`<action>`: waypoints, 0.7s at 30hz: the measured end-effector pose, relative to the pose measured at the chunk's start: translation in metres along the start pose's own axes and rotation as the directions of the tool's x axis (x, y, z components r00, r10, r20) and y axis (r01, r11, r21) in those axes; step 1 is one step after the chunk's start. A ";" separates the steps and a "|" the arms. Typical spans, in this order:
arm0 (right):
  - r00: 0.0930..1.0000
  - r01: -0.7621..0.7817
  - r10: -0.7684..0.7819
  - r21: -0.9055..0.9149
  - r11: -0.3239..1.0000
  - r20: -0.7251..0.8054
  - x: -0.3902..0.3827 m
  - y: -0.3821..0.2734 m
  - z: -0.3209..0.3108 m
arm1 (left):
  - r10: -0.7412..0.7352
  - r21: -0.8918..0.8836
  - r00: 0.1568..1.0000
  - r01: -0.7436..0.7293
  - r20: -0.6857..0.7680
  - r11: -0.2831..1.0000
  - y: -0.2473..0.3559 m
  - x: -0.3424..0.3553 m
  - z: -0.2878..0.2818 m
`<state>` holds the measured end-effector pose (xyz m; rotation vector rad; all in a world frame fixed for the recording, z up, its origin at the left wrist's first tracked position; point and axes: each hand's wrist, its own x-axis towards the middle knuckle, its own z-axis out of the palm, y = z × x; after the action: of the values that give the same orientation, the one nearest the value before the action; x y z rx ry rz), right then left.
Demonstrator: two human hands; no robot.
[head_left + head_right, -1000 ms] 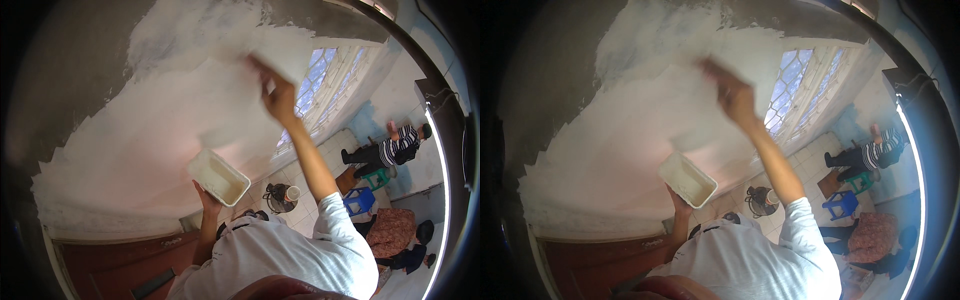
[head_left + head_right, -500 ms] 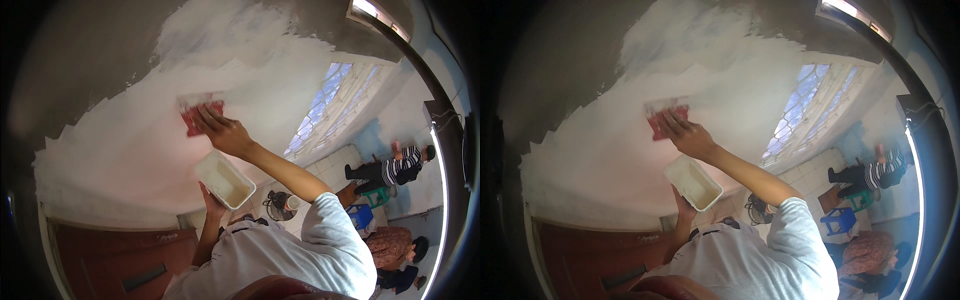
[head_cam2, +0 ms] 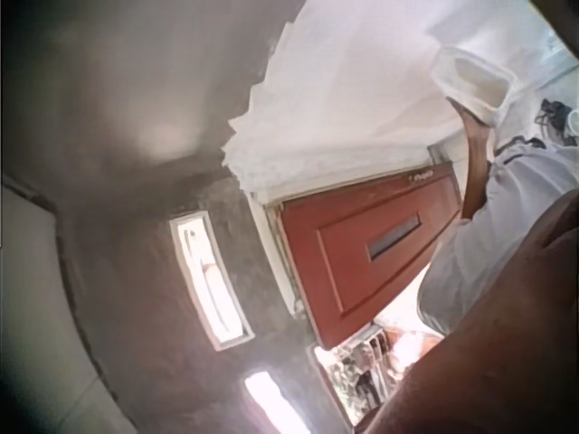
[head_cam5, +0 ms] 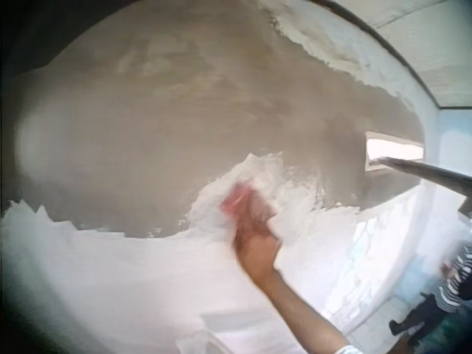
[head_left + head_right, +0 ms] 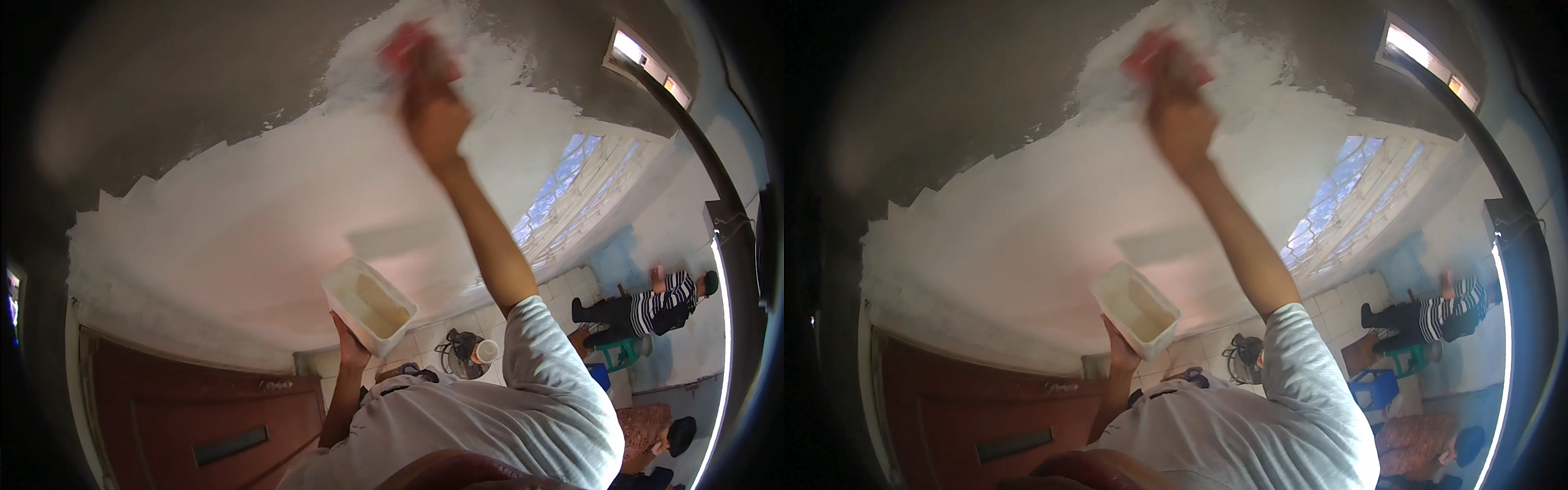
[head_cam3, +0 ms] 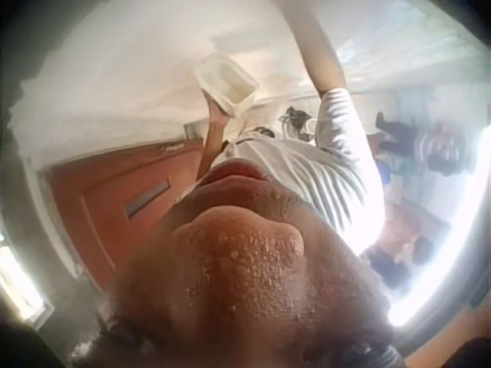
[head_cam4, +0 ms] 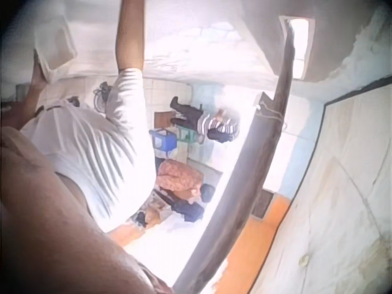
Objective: The person applies white plaster compound to a ceiling and upper wall area using a red handheld scraper, repeatedly dipping the scraper into a plastic container of compound.
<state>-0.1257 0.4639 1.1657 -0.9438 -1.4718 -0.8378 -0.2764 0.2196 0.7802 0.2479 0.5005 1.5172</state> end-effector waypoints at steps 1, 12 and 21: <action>0.996 0.089 -0.090 -0.043 0.995 -0.025 -0.027 -0.028 0.007 | 0.013 0.009 1.000 -0.013 0.012 1.000 0.002 0.001 -0.002; 0.728 -0.583 -0.095 0.687 0.434 0.678 -0.197 -0.069 -0.084 | 0.399 0.029 0.915 -0.401 0.060 0.915 0.044 0.015 -0.040; 0.009 -0.708 0.321 0.233 -0.667 0.947 -0.247 -0.097 -0.140 | 0.589 0.170 0.807 -0.588 0.054 0.791 0.067 -0.007 0.005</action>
<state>-0.1455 0.2720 0.9360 -0.6858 -0.6164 1.6148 -0.3337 0.2167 0.8167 0.5871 0.5949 2.0861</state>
